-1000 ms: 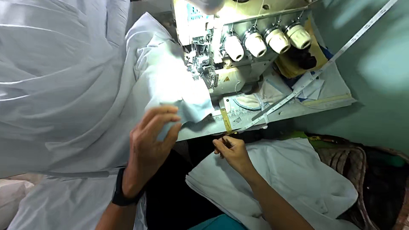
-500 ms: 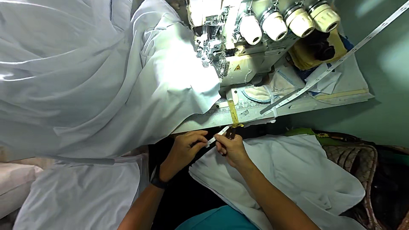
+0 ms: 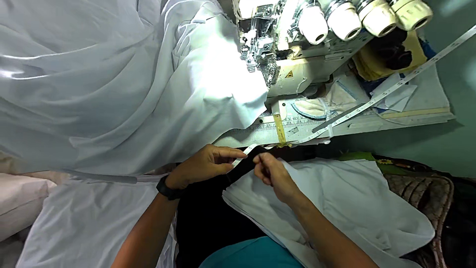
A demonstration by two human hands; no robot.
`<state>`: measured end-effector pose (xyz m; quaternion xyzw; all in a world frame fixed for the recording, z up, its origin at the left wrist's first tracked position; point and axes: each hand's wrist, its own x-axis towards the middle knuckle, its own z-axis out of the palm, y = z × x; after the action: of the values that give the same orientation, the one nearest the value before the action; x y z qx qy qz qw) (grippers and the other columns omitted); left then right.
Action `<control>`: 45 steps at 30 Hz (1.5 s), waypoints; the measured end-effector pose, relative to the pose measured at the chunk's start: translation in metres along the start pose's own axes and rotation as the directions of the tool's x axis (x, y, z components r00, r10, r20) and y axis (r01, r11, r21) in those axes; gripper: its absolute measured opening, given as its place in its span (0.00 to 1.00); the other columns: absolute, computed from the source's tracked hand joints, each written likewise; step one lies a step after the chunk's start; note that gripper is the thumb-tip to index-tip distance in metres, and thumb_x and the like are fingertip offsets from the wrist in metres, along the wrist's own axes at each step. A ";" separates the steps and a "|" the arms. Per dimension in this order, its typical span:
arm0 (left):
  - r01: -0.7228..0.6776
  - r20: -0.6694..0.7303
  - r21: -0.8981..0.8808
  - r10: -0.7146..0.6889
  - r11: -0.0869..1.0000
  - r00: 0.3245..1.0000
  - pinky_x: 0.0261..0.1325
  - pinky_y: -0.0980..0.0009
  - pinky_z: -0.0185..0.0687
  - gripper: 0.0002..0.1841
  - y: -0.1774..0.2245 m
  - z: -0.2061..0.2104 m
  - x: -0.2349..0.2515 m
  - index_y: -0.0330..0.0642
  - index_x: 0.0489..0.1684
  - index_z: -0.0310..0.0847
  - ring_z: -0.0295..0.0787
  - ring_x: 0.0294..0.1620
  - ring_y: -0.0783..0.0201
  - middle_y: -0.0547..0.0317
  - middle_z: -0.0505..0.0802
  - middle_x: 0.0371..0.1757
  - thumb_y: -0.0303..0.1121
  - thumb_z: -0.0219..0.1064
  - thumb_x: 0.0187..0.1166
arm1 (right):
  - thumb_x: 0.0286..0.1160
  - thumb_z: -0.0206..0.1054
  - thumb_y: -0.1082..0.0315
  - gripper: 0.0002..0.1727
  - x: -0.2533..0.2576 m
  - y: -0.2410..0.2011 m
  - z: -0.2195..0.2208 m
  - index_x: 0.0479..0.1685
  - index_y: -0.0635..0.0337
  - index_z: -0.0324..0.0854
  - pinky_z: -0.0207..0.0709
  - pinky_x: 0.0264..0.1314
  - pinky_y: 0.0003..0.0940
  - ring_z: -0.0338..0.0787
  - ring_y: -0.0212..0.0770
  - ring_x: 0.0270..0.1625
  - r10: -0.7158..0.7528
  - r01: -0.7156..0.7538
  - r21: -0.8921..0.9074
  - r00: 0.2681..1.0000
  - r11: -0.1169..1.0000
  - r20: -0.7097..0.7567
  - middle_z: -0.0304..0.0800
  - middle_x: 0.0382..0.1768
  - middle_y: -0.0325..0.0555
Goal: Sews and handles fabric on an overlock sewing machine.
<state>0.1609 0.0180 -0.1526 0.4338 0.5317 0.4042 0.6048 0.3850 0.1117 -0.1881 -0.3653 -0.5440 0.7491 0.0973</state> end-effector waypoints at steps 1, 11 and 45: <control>0.002 0.028 0.044 -0.003 0.999 1.000 0.50 0.87 0.81 0.18 0.003 -0.002 0.001 0.31 0.61 0.86 0.84 0.44 0.87 0.63 0.91 0.60 0.18 0.64 0.72 | 0.89 0.43 0.62 0.16 -0.005 -0.002 0.005 0.47 0.61 0.75 0.61 0.24 0.13 0.68 0.16 0.21 0.025 -0.025 0.010 0.998 1.000 0.064 0.74 0.22 0.22; 0.013 0.170 0.189 -0.046 0.982 0.984 0.39 0.89 0.77 0.21 0.013 -0.008 0.013 0.33 0.63 0.86 0.81 0.37 0.86 0.60 0.91 0.58 0.18 0.64 0.69 | 0.81 0.59 0.75 0.07 -0.009 -0.018 0.025 0.37 0.63 0.82 0.73 0.20 0.14 0.78 0.22 0.17 0.156 -0.207 0.382 0.975 0.901 0.159 0.88 0.27 0.37; -0.123 -0.447 0.669 0.529 0.733 0.722 0.37 0.79 0.81 0.07 0.094 -0.014 0.074 0.40 0.36 0.87 0.85 0.31 0.77 0.64 0.91 0.31 0.28 0.79 0.67 | 0.64 0.72 0.82 0.07 0.056 -0.066 0.031 0.31 0.61 0.82 0.78 0.25 0.14 0.84 0.19 0.22 -0.479 0.550 0.164 0.813 0.819 -0.330 0.89 0.23 0.32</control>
<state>0.1521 0.1180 -0.0850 0.5375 0.7055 0.4388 0.1444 0.3079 0.1452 -0.1501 -0.2878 -0.5045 0.6987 0.4177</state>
